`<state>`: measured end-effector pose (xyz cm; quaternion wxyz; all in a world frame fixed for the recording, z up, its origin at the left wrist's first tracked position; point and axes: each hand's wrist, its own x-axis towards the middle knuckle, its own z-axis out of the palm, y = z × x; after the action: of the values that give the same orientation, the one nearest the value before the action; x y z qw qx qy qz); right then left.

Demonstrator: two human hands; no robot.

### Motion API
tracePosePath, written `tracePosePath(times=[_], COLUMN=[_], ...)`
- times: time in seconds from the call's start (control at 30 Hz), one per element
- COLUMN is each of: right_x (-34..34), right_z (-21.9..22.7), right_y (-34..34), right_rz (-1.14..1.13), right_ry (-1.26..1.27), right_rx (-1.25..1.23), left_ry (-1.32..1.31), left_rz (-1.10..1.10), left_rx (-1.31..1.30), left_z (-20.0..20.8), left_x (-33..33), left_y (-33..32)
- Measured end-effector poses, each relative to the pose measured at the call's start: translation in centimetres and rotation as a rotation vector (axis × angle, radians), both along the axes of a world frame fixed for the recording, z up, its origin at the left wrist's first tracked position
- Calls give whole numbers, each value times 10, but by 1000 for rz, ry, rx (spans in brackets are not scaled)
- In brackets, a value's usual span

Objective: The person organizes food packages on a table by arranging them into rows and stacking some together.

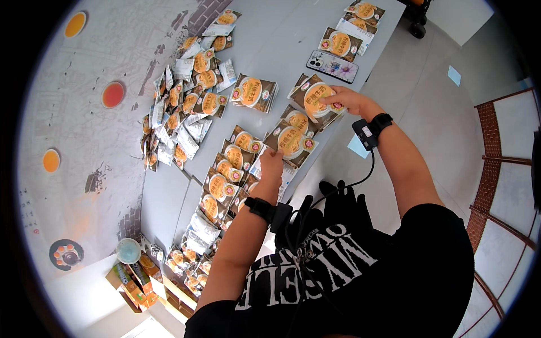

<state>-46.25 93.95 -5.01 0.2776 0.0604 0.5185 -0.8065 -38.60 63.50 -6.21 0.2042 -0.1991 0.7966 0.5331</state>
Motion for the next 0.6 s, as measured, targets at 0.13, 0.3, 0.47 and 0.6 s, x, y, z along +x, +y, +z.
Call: tracePosePath(times=[0.13, 0.3, 0.47, 0.6], right_x=[16, 34, 46, 62], right_z=[-5, -16, -17, -20], right_y=[-22, -47, -46, -49], right_rz=[94, 32, -46, -100], right_ry=[8, -24, -108, -157], right_rx=[13, 30, -72, -193], left_ry=[-157, -66, 51, 46], left_rz=[92, 279, 177, 156], left_rx=[108, 206, 137, 507], left_z=[7, -8, -22, -14], left_x=[-6, -11, -11, -8], left_y=[11, 21, 25, 28])
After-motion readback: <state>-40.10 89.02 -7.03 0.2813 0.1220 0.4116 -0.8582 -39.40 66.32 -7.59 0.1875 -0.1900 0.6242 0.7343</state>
